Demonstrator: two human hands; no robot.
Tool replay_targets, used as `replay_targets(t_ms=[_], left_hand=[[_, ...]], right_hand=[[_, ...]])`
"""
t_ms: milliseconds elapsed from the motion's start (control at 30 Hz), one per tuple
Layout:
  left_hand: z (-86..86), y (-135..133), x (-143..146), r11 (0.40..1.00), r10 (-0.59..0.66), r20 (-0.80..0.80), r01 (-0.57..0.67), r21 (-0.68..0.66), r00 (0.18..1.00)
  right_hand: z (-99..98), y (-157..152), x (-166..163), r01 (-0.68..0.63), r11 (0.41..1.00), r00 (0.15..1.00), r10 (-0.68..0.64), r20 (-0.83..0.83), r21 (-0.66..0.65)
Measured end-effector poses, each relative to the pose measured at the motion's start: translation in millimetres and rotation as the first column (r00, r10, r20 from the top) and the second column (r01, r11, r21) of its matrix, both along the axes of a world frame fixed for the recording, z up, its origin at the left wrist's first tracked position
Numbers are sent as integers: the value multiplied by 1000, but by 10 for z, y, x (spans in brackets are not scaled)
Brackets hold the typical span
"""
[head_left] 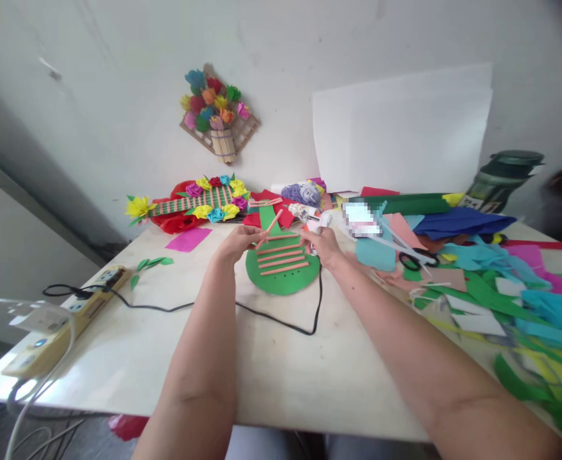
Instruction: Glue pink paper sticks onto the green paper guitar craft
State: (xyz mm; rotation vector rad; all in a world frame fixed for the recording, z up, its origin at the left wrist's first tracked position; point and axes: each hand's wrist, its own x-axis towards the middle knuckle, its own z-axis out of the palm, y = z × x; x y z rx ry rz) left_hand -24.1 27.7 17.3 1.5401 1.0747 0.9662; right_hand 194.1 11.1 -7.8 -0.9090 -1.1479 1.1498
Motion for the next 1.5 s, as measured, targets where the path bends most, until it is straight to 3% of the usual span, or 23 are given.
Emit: replay_targets(t_ms=[333,1000,1500], left_hand=[[-181,91,-100,992,10,276,24,-121,961],[-318,82,-93,999,-47,410,47,9,911],[-356,55,-148,997,14,472,22,-71,882]], right_hand=[[-59,13,-8,-87,996,994,86,60,4],[102,-6,-200,-55,996,998,54,11,74],[-60,25,-202,-96,995,995,95,25,35]])
